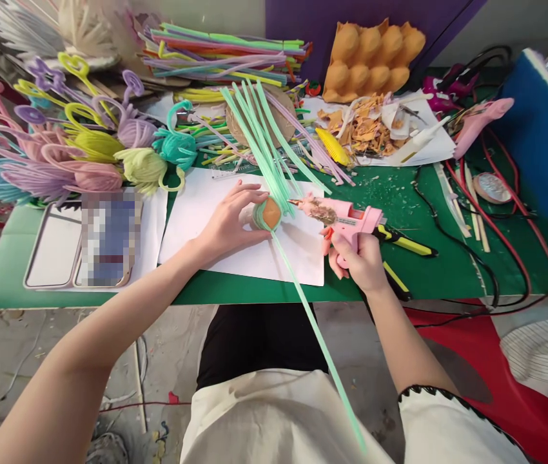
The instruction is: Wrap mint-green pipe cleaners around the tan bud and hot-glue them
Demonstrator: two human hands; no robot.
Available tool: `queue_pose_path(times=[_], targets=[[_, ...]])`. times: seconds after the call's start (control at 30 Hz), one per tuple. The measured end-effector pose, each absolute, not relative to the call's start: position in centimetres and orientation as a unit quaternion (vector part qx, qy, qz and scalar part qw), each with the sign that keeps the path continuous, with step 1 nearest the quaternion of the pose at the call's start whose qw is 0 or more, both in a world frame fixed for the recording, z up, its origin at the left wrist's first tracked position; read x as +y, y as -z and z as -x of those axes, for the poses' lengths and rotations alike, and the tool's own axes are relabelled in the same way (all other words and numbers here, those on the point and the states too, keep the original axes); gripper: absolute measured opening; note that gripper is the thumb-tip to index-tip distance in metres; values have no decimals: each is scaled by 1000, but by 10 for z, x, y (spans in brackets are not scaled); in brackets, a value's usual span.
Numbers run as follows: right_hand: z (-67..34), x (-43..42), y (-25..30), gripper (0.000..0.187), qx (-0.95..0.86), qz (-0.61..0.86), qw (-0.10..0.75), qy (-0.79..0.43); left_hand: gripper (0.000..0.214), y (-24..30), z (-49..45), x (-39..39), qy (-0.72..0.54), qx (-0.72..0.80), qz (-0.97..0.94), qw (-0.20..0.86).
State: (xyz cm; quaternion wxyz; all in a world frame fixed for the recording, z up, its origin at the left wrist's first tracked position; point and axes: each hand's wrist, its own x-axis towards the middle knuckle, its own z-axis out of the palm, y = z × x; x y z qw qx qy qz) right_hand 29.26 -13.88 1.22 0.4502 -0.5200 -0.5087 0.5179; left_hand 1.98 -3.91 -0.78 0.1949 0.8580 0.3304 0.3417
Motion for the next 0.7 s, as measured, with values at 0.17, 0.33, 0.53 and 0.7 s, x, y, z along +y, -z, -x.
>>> queue_pose_path(times=[0.17,0.33,0.53,0.7], targets=[[-297,-139,-4,52,-526,498,426,-541,59,7,-21,-40,-338,336,-857,197],[-298,-143,-6,39,-532,508,418,-533,60,7,-21,-41,-340,343,-851,207],[-300,-147,-2,44,-564,534,389,-496,59,9,-21,-40,-346,340,-849,211],[-300,-148,1,47,-579,540,375,-482,59,9,-20,-39,-349,334,-849,214]])
